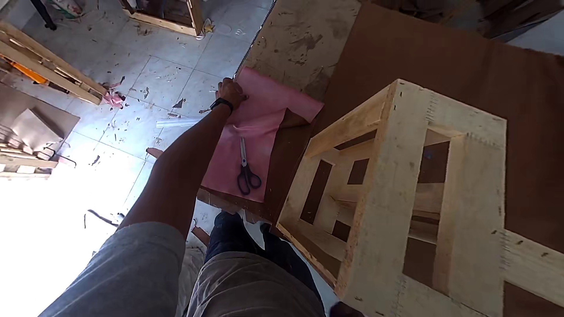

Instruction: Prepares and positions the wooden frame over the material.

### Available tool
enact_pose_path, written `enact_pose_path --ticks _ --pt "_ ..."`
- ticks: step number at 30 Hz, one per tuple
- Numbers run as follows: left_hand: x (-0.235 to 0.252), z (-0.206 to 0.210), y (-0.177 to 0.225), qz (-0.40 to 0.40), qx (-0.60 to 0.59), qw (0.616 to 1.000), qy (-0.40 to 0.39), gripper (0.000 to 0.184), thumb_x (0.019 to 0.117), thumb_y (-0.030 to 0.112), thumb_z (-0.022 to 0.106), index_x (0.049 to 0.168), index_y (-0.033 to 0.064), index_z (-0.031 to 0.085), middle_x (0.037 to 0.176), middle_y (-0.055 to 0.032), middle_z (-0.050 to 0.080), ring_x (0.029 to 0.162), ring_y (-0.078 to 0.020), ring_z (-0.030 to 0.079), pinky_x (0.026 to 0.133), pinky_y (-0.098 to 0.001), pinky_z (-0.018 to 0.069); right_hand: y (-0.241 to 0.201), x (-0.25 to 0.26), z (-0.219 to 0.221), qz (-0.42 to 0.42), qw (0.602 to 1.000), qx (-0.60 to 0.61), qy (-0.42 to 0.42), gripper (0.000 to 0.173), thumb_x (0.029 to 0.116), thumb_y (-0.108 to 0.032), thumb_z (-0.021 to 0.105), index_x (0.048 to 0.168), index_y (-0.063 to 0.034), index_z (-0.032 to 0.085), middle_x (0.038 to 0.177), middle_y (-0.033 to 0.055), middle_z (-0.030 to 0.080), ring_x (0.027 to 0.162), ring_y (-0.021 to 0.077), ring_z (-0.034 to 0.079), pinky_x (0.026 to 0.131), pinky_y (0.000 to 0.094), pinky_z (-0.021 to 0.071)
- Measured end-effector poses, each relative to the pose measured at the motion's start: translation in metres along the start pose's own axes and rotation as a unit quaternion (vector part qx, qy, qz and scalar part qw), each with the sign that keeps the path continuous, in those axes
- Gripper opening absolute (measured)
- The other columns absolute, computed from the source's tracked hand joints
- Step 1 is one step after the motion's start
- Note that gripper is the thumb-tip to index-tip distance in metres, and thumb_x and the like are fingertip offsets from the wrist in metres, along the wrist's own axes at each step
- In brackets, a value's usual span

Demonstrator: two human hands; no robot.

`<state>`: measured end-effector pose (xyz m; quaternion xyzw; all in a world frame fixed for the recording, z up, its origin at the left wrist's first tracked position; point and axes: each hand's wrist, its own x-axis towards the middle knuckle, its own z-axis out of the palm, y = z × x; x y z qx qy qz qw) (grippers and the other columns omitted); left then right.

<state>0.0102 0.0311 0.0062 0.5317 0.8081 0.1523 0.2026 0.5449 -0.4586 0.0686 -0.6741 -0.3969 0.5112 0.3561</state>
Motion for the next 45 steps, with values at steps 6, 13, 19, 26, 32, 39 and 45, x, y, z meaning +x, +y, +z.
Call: enact_pose_path --ticks 6,13,19,26,32,39,45 --pt "0.046 0.011 0.021 0.038 0.022 0.999 0.023 0.107 0.0693 0.054 0.086 0.159 0.0255 0.036 0.146 -0.0120 0.056 0.138 -0.0378 0.047 0.107 -0.0664 0.0406 -0.097 0.054 0.181 -0.189 0.937 -0.074 -0.284 0.029 0.1062 -0.035 0.055 0.110 -0.0122 0.072 0.110 0.0027 0.071 0.106 0.0142 0.066 0.093 0.0385 0.0576" --pt "0.101 -0.012 0.020 0.112 0.000 0.987 -0.118 0.048 0.0883 0.044 0.076 0.121 0.0094 0.071 0.120 -0.0227 0.070 0.116 -0.0434 0.064 0.099 -0.0702 0.0479 -0.136 0.153 0.354 -0.056 0.906 -0.418 -0.043 0.069 0.0894 -0.065 0.062 0.149 -0.0320 0.053 0.150 0.0032 0.052 0.140 0.0302 0.045 0.110 0.0585 0.0406" --pt "0.136 -0.032 0.028 0.150 -0.010 0.982 -0.116 0.045 0.0923 0.043 0.073 0.115 0.0044 0.072 0.112 -0.0245 0.071 0.111 -0.0428 0.067 0.098 -0.0693 0.0478 -0.143 0.175 0.386 -0.027 0.897 -0.439 -0.051 0.047 0.0934 -0.034 0.066 0.139 -0.0253 0.061 0.123 0.0102 0.065 0.120 0.0327 0.058 0.099 0.0583 0.0447" --pt "0.180 -0.058 0.008 0.105 -0.050 0.992 -0.056 0.048 0.0934 0.043 0.071 0.115 -0.0008 0.069 0.116 -0.0277 0.068 0.114 -0.0438 0.064 0.100 -0.0682 0.0458 -0.162 0.206 0.439 -0.067 0.903 -0.421 -0.045 0.038 0.0949 -0.033 0.065 0.133 -0.0259 0.065 0.120 0.0101 0.067 0.116 0.0318 0.061 0.096 0.0577 0.0466" --pt "0.187 -0.060 0.011 0.068 -0.061 0.993 -0.071 0.056 0.0886 0.039 0.075 0.133 0.0065 0.062 0.119 -0.0210 0.071 0.115 -0.0413 0.066 0.100 -0.0668 0.0471 -0.178 0.221 0.436 -0.042 0.946 -0.318 -0.037 0.033 0.0961 -0.037 0.062 0.125 -0.0204 0.065 0.112 0.0082 0.063 0.093 0.0245 0.067 0.075 0.0469 0.0589" --pt "0.025 -0.050 0.019 0.251 -0.234 0.937 -0.057 0.057 0.0975 0.031 0.067 0.145 0.0040 0.051 0.146 -0.0160 0.055 0.134 -0.0251 0.054 0.110 -0.0439 0.0498 -0.112 0.079 0.308 0.025 0.992 -0.111 -0.059 0.036 0.0935 -0.034 0.067 0.125 -0.0169 0.065 0.095 0.0019 0.068 0.078 0.0153 0.066 0.069 0.0414 0.0583" --pt "-0.077 0.060 0.118 0.307 -0.471 0.748 -0.353 0.040 0.1046 0.020 0.055 0.137 -0.0035 0.057 0.133 -0.0173 0.066 0.124 -0.0284 0.064 0.107 -0.0481 0.0535 -0.028 -0.055 0.198 0.060 0.916 0.169 0.360 0.016 0.1028 -0.019 0.046 0.105 -0.0128 0.061 0.072 -0.0035 0.063 0.055 0.0081 0.058 0.050 0.0272 0.0525"
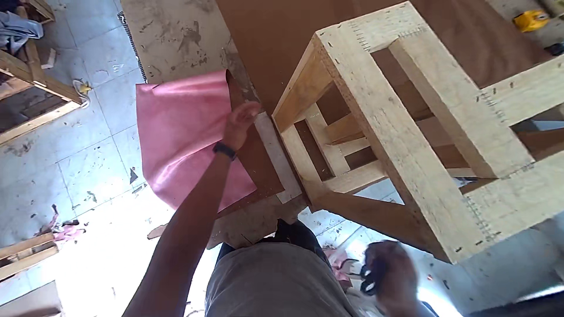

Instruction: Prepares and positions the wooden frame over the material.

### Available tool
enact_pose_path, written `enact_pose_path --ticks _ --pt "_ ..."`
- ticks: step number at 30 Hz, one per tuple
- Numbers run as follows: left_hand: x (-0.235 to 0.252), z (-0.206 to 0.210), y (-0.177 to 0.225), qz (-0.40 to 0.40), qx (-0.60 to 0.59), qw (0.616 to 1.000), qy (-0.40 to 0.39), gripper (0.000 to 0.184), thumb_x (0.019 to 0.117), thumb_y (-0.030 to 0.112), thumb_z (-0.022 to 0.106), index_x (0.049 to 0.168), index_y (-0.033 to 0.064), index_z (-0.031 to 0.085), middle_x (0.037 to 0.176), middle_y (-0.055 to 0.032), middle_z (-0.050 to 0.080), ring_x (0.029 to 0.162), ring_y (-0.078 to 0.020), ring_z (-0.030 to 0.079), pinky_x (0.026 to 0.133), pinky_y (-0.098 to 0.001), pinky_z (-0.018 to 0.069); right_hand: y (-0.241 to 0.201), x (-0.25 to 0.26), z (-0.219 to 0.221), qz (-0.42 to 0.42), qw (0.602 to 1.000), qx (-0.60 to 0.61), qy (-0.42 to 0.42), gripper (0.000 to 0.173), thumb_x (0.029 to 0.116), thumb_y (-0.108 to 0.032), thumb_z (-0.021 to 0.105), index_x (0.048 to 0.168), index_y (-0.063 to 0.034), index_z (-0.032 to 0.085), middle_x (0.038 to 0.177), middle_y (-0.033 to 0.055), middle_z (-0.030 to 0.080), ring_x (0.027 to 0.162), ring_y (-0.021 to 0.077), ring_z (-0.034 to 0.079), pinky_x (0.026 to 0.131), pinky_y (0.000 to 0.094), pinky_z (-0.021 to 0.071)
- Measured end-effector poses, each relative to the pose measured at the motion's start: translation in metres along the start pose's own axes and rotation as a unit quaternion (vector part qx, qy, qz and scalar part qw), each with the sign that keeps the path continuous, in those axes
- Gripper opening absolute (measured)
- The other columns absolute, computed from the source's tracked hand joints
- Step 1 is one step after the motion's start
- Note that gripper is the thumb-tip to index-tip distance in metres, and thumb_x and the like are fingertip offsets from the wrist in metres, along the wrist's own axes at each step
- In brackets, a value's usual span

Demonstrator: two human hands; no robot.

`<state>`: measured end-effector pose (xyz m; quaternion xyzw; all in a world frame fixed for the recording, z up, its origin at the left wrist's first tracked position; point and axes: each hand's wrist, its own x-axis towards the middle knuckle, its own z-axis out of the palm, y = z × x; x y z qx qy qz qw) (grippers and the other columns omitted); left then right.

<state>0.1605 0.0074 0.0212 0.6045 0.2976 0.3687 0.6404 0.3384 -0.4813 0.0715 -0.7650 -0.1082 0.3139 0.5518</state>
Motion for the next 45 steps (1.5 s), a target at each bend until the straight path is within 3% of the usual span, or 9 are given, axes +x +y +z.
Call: enact_pose_path --ticks 5,8,10,12,14,18,27,43,45 --pt "0.076 0.047 -0.041 -0.074 -0.060 0.986 -0.136 0.072 0.1078 0.056 0.024 0.152 0.0032 0.043 0.149 -0.0144 0.054 0.136 -0.0230 0.054 0.114 -0.0430 0.0453 -0.014 0.037 0.022 -0.075 0.977 0.150 0.129 0.035 0.1074 -0.033 0.021 0.121 -0.0160 0.048 0.080 -0.0053 0.065 0.064 0.0097 0.063 0.058 0.0298 0.0569" --pt "0.093 0.061 -0.048 -0.153 -0.054 0.975 -0.150 0.075 0.1082 0.056 0.017 0.156 0.0005 0.033 0.151 -0.0181 0.050 0.138 -0.0234 0.050 0.114 -0.0442 0.0442 -0.038 0.021 0.080 -0.062 0.974 0.164 0.140 0.013 0.0999 -0.025 0.042 0.098 -0.0193 0.053 0.072 -0.0138 0.062 0.063 -0.0001 0.061 0.059 0.0207 0.0548" --pt "0.099 0.071 -0.047 -0.149 -0.083 0.975 -0.142 0.077 0.1070 0.058 0.011 0.155 0.0033 0.035 0.148 -0.0149 0.053 0.135 -0.0216 0.052 0.112 -0.0447 0.0465 -0.036 0.019 0.093 -0.100 0.974 0.174 0.109 0.022 0.0927 -0.046 0.070 0.096 -0.0252 0.061 0.075 -0.0145 0.066 0.065 0.0008 0.063 0.060 0.0221 0.0561" --pt "0.097 0.078 -0.040 -0.130 -0.128 0.974 -0.133 0.081 0.1038 0.064 0.007 0.150 0.0058 0.040 0.133 -0.0136 0.063 0.122 -0.0224 0.062 0.103 -0.0454 0.0530 -0.031 0.018 0.097 -0.117 0.974 0.149 0.125 0.031 0.0886 -0.056 0.073 0.098 -0.0282 0.062 0.076 -0.0152 0.066 0.062 0.0015 0.062 0.057 0.0231 0.0557" --pt "0.104 0.084 -0.042 -0.106 -0.166 0.969 -0.146 0.086 0.1011 0.070 0.005 0.140 0.0040 0.045 0.111 -0.0190 0.070 0.101 -0.0303 0.070 0.088 -0.0494 0.0598 -0.038 0.023 0.099 -0.117 0.974 0.121 0.153 0.025 0.0951 -0.039 0.066 0.109 -0.0203 0.057 0.081 -0.0113 0.063 0.065 0.0039 0.061 0.060 0.0258 0.0568" --pt "0.113 0.087 -0.060 -0.073 -0.186 0.965 -0.168 0.097 0.0963 0.076 0.002 0.126 0.0004 0.055 0.096 -0.0212 0.069 0.090 -0.0343 0.068 0.086 -0.0538 0.0580 -0.051 0.024 0.104 -0.137 0.970 0.125 0.160 0.028 0.0958 -0.038 0.068 0.117 -0.0215 0.060 0.095 -0.0099 0.069 0.070 0.0052 0.064 0.062 0.0249 0.0573" --pt "0.115 0.092 -0.054 -0.054 -0.208 0.958 -0.190 0.097 0.0945 0.079 0.009 0.121 -0.0012 0.056 0.094 -0.0217 0.067 0.085 -0.0349 0.067 0.079 -0.0536 0.0583 -0.054 0.028 0.099 -0.206 0.958 0.166 0.110 0.048 0.0935 -0.046 0.071 0.129 -0.0177 0.056 0.119 -0.0020 0.068 0.073 0.0083 0.064 0.060 0.0242 0.0558" --pt "0.106 0.080 -0.061 -0.055 -0.196 0.970 -0.129 0.091 0.0926 0.081 0.027 0.141 0.0065 0.047 0.114 -0.0160 0.068 0.104 -0.0279 0.067 0.092 -0.0502 0.0572 -0.029 0.022 0.111 -0.163 0.958 0.179 0.154 0.028 0.0940 -0.038 0.071 0.115 -0.0216 0.061 0.096 -0.0070 0.069 0.075 0.0073 0.065 0.066 0.0264 0.0583" --pt "0.107 0.081 -0.061 -0.045 -0.195 0.970 -0.141 0.098 0.0890 0.086 0.026 0.133 0.0023 0.052 0.102 -0.0188 0.069 0.095 -0.0313 0.068 0.088 -0.0518 0.0577 -0.029 0.022 0.111 -0.165 0.959 0.178 0.148 0.031 0.0938 -0.040 0.071 0.117 -0.0210 0.061 0.100 -0.0065 0.069 0.080 0.0078 0.066 0.070 0.0270 0.0585"
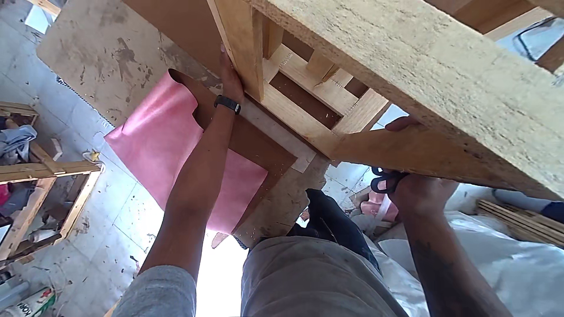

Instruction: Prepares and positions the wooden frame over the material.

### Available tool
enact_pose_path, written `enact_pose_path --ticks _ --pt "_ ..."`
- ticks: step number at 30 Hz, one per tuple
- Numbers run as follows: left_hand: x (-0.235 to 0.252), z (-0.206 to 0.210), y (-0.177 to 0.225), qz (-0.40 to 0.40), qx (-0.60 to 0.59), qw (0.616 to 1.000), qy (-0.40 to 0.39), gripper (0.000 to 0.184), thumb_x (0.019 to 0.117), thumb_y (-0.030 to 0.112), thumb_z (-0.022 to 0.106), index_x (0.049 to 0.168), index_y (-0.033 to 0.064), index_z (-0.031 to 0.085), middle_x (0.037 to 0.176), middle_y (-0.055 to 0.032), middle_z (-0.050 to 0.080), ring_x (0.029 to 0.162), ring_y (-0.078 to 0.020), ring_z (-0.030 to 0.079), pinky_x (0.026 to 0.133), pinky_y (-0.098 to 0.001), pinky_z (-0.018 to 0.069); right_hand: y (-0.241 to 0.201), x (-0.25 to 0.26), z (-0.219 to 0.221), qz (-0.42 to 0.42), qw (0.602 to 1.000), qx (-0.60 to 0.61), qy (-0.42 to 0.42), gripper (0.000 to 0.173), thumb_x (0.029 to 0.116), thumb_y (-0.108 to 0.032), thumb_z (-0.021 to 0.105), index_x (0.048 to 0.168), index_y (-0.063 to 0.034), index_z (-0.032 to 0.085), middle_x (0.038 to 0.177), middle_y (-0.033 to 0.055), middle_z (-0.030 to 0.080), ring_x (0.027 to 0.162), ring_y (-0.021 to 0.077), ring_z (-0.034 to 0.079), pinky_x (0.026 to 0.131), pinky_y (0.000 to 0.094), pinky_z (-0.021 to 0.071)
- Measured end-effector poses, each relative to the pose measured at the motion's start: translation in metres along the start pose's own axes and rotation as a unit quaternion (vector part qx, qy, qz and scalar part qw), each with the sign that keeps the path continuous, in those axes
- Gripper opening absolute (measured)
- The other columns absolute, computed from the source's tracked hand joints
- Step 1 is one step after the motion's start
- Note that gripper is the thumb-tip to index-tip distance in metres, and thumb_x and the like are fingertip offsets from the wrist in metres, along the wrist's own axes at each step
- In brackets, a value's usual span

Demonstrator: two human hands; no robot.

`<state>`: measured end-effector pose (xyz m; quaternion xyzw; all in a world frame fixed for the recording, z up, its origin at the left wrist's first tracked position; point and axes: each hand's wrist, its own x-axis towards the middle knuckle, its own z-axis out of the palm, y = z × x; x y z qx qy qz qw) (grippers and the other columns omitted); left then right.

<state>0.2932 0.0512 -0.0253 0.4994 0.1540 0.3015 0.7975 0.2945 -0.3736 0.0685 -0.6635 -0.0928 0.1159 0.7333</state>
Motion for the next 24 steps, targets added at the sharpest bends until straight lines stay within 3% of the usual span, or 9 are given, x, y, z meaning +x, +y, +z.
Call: enact_pose_path --ticks 3,7,9,14,16,18,20,24 --pt "-0.001 0.000 0.003 -0.004 0.006 1.000 -0.011 0.102 0.0868 0.089 0.027 0.134 0.0025 0.052 0.104 -0.0198 0.069 0.097 -0.0329 0.068 0.090 -0.0533 0.0570 0.000 0.001 0.001 0.000 1.000 -0.002 0.001 0.033 0.0932 -0.042 0.070 0.118 -0.0215 0.061 0.102 -0.0067 0.070 0.083 0.0078 0.067 0.071 0.0270 0.0590" --pt "-0.001 0.001 0.005 -0.003 0.004 1.000 -0.024 0.101 0.0863 0.089 0.026 0.130 0.0023 0.054 0.098 -0.0193 0.070 0.093 -0.0322 0.069 0.087 -0.0509 0.0582 0.004 0.001 -0.002 -0.018 1.000 -0.001 -0.005 0.043 0.0924 -0.046 0.071 0.123 -0.0185 0.060 0.112 -0.0027 0.070 0.099 0.0135 0.068 0.084 0.0343 0.0596" --pt "-0.004 0.001 0.007 0.000 0.008 1.000 -0.021 0.097 0.0890 0.086 0.027 0.132 0.0038 0.053 0.101 -0.0181 0.069 0.095 -0.0307 0.069 0.088 -0.0502 0.0583 0.005 0.000 -0.002 -0.013 1.000 -0.006 0.005 0.043 0.0922 -0.045 0.072 0.123 -0.0178 0.060 0.112 -0.0023 0.070 0.100 0.0140 0.068 0.086 0.0353 0.0592" --pt "-0.008 0.001 0.006 -0.012 0.001 1.000 0.002 0.086 0.0961 0.077 0.021 0.136 0.0066 0.050 0.105 -0.0163 0.070 0.096 -0.0281 0.069 0.085 -0.0479 0.0596 0.010 -0.001 -0.008 0.028 0.999 -0.018 0.037 0.034 0.0883 -0.040 0.076 0.113 -0.0217 0.061 0.094 -0.0066 0.068 0.080 0.0089 0.067 0.070 0.0304 0.0599" --pt "-0.009 0.000 0.004 -0.026 -0.001 1.000 0.003 0.087 0.0978 0.075 0.012 0.135 0.0062 0.049 0.102 -0.0170 0.071 0.093 -0.0292 0.070 0.083 -0.0482 0.0602 0.010 -0.002 -0.005 0.030 0.998 -0.006 0.049 0.024 0.0920 -0.031 0.072 0.111 -0.0221 0.061 0.093 -0.0075 0.069 0.081 0.0086 0.068 0.073 0.0315 0.0603" --pt "-0.008 -0.003 0.003 -0.034 -0.009 0.999 -0.017 0.091 0.0959 0.078 0.010 0.133 0.0054 0.050 0.098 -0.0176 0.071 0.089 -0.0301 0.071 0.081 -0.0481 0.0606 0.005 0.000 0.001 0.038 0.997 -0.011 0.067 0.013 0.0935 -0.022 0.066 0.105 -0.0236 0.060 0.088 -0.0090 0.069 0.075 0.0072 0.067 0.068 0.0298 0.0605" --pt "-0.006 -0.005 0.000 -0.030 -0.010 0.998 -0.048 0.096 0.0950 0.078 0.003 0.130 0.0024 0.052 0.098 -0.0196 0.070 0.090 -0.0317 0.069 0.084 -0.0489 0.0592 0.001 0.004 -0.004 0.004 1.000 -0.004 0.003 0.030 0.0948 -0.034 0.070 0.118 -0.0187 0.060 0.100 -0.0026 0.069 0.082 0.0129 0.068 0.073 0.0351 0.0607" --pt "0.000 -0.010 -0.005 -0.008 -0.015 0.994 -0.105 0.104 0.0906 0.083 0.003 0.117 0.0006 0.060 0.093 -0.0199 0.068 0.088 -0.0331 0.067 0.085 -0.0504 0.0572 -0.005 0.005 0.001 -0.019 1.000 -0.012 -0.009 0.032 0.0929 -0.036 0.073 0.116 -0.0179 0.060 0.097 -0.0017 0.068 0.071 0.0112 0.064 0.063 0.0303 0.0581"
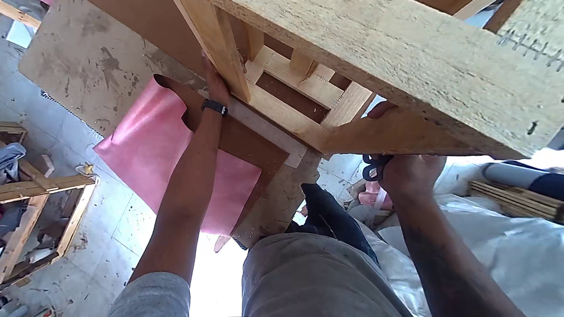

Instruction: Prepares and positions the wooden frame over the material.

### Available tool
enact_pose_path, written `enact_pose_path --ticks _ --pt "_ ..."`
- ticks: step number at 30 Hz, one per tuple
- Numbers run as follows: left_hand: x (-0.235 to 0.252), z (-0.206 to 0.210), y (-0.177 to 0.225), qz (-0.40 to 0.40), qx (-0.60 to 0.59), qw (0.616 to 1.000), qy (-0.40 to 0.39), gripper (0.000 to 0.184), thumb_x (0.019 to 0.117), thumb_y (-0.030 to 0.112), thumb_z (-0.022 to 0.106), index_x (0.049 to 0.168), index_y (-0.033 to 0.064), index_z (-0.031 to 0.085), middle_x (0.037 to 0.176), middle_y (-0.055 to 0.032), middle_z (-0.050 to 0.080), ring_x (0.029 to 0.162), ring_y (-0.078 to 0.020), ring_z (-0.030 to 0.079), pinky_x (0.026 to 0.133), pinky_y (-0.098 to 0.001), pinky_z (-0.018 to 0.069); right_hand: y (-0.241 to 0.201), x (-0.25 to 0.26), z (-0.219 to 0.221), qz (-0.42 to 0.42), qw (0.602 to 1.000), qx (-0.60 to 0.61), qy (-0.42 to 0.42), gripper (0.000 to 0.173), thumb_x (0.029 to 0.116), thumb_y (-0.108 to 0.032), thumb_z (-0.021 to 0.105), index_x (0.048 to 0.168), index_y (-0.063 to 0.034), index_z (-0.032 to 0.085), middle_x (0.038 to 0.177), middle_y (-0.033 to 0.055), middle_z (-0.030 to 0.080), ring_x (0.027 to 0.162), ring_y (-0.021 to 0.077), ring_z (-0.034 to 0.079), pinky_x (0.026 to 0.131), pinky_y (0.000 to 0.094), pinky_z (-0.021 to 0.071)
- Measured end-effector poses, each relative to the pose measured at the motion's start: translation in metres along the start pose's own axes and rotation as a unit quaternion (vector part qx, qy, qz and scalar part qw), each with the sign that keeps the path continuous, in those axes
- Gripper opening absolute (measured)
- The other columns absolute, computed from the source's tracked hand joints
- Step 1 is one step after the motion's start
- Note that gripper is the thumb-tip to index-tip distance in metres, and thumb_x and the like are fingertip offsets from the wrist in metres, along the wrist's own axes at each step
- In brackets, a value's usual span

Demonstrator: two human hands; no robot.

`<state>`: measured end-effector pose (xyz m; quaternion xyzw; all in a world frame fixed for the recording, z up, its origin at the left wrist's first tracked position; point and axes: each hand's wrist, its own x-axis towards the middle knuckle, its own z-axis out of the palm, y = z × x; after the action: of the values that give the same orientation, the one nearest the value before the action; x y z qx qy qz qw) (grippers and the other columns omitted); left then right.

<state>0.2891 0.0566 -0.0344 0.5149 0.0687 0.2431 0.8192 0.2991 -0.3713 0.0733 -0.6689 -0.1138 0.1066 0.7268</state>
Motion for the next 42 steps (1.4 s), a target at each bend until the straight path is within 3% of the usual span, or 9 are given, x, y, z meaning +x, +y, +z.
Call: enact_pose_path --ticks 4,10,15,19,23,27,33,36,42 --pt "0.001 -0.002 0.001 -0.002 -0.005 1.000 0.004 0.103 0.0923 0.080 -0.001 0.119 -0.0005 0.057 0.095 -0.0219 0.068 0.087 -0.0336 0.067 0.084 -0.0504 0.0577 -0.002 -0.001 0.004 -0.003 1.000 -0.007 0.000 0.034 0.0934 -0.038 0.072 0.116 -0.0183 0.058 0.096 -0.0022 0.068 0.070 0.0112 0.063 0.063 0.0306 0.0581" --pt "-0.001 -0.001 0.000 -0.005 -0.014 1.000 0.022 0.101 0.0913 0.084 0.008 0.119 -0.0001 0.058 0.092 -0.0207 0.069 0.088 -0.0341 0.068 0.086 -0.0511 0.0578 0.002 -0.006 0.003 -0.002 0.999 -0.033 0.009 0.031 0.0960 -0.042 0.068 0.115 -0.0196 0.059 0.094 -0.0037 0.068 0.071 0.0106 0.063 0.064 0.0311 0.0576" --pt "0.000 -0.001 -0.001 -0.014 -0.018 0.999 0.029 0.101 0.0921 0.082 0.005 0.118 -0.0002 0.058 0.093 -0.0215 0.068 0.089 -0.0346 0.068 0.085 -0.0516 0.0578 0.001 -0.006 0.004 -0.001 1.000 -0.022 0.007 0.033 0.0968 -0.041 0.068 0.119 -0.0177 0.060 0.103 -0.0015 0.069 0.080 0.0129 0.067 0.070 0.0336 0.0595" --pt "-0.003 0.001 0.001 -0.023 -0.016 0.998 0.059 0.094 0.0951 0.078 0.007 0.127 0.0026 0.053 0.096 -0.0211 0.070 0.086 -0.0322 0.070 0.080 -0.0483 0.0603 0.004 -0.011 0.005 0.025 0.999 -0.022 0.028 0.022 0.0972 -0.036 0.066 0.112 -0.0214 0.060 0.089 -0.0054 0.067 0.069 0.0094 0.063 0.062 0.0298 0.0578" --pt "-0.005 0.006 0.004 -0.022 -0.012 0.998 0.065 0.092 0.0966 0.075 0.005 0.130 0.0038 0.051 0.097 -0.0199 0.071 0.086 -0.0305 0.070 0.080 -0.0459 0.0608 -0.001 -0.011 0.008 0.027 0.998 -0.022 0.043 0.021 0.0961 -0.033 0.068 0.111 -0.0203 0.060 0.088 -0.0051 0.067 0.067 0.0098 0.063 0.061 0.0302 0.0580" --pt "-0.006 0.006 0.004 -0.009 -0.014 0.997 0.072 0.087 0.0968 0.077 0.014 0.133 0.0041 0.047 0.097 -0.0197 0.071 0.085 -0.0311 0.071 0.078 -0.0476 0.0611 -0.001 -0.015 0.010 0.007 1.000 -0.002 0.025 0.031 0.0958 -0.036 0.070 0.119 -0.0194 0.058 0.099 -0.0047 0.069 0.079 0.0108 0.067 0.070 0.0317 0.0601" --pt "-0.002 0.004 0.002 -0.001 -0.034 0.998 0.047 0.092 0.0946 0.079 0.014 0.123 0.0018 0.053 0.094 -0.0192 0.070 0.082 -0.0303 0.070 0.076 -0.0456 0.0606 -0.008 -0.017 0.013 0.014 0.999 -0.020 0.027 0.023 0.0973 -0.033 0.067 0.115 -0.0214 0.059 0.094 -0.0069 0.068 0.075 0.0088 0.065 0.066 0.0298 0.0587" --pt "-0.002 0.008 0.006 0.007 -0.022 0.998 0.056 0.088 0.0964 0.077 0.012 0.124 0.0039 0.053 0.094 -0.0172 0.071 0.083 -0.0285 0.070 0.075 -0.0443 0.0608 -0.006 -0.019 0.013 0.028 0.998 -0.021 0.046 0.019 0.0965 -0.029 0.068 0.112 -0.0203 0.060 0.091 -0.0065 0.068 0.072 0.0087 0.064 0.065 0.0291 0.0582" --pt "-0.003 0.012 0.007 -0.010 -0.020 0.997 0.072 0.092 0.0978 0.070 -0.003 0.121 0.0012 0.054 0.089 -0.0193 0.070 0.081 -0.0303 0.069 0.076 -0.0455 0.0603 -0.012 -0.021 0.014 0.037 0.997 -0.055 0.042 0.028 0.0958 -0.039 0.069 0.115 -0.0205 0.059 0.092 -0.0069 0.067 0.072 0.0089 0.064 0.064 0.0293 0.0583"
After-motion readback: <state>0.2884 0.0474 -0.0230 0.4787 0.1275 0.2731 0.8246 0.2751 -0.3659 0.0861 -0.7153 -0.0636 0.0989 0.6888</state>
